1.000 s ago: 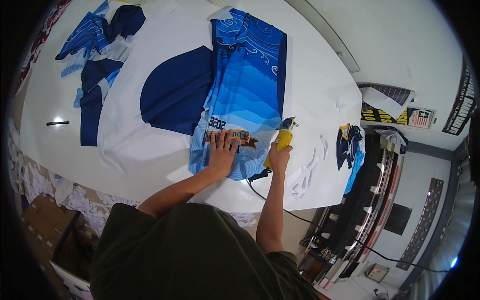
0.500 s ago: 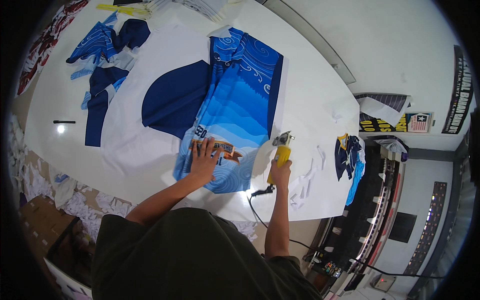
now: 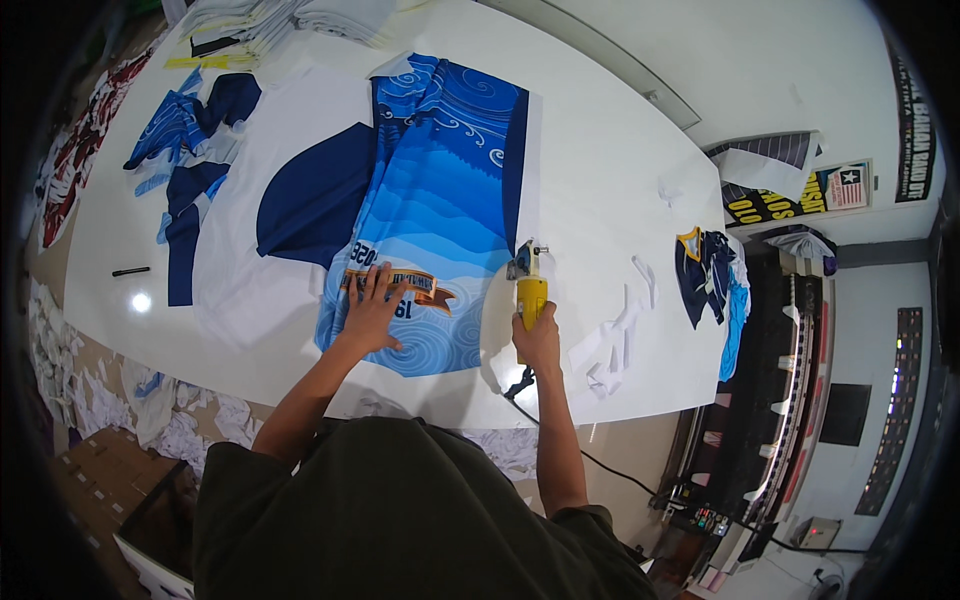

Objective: The person uses a yellow electric rotary cutter to trim the edges of a blue printed fabric piece on a white table. They hold the fabric steady with one hand while guiding the tool with the other, then peel off the excess backing material and stack the cut pieces.

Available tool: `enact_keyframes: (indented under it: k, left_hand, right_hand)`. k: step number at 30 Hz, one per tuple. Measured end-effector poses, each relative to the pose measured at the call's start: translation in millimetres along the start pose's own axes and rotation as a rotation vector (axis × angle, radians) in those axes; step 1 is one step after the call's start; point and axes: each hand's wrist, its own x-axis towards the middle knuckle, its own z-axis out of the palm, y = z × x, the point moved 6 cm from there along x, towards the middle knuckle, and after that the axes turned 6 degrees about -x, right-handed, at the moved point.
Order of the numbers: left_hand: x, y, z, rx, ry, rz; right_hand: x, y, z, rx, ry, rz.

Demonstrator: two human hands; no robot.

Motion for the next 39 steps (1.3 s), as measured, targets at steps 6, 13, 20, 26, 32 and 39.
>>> enact_keyframes:
  k: [6,13,20,26,32,39]
  left_hand:
    - [-1.6,-1.1,0.7,0.003,0.009,0.008]
    - [-2.7,1.8,-2.7,-0.008,0.005,-0.007]
    - [-2.6,-0.8,-1.5,-0.009,0.039,0.018]
    - [-3.1,-0.6,-1.6,0.002,0.047,0.023]
    - [-4.7,2.1,-7.0,-0.013,0.064,0.032]
    - [-4.7,2.5,-8.2,-0.049,0.056,0.010]
  right_hand:
    - [13.7,-0.8,0.8,0.009,0.000,-0.019]
    - [43.8,-4.6,-1.6,-0.003,0.031,-0.064]
    - [85.6,-17.9,-8.2,-0.014,0.046,-0.102]
    - [126.5,-33.0,-14.4,-0.014,0.047,-0.121]
    - [167.9,-43.4,-17.9,-0.027,0.057,-0.127]
    - [216.8,-59.2,-22.1,-0.037,0.061,-0.139]
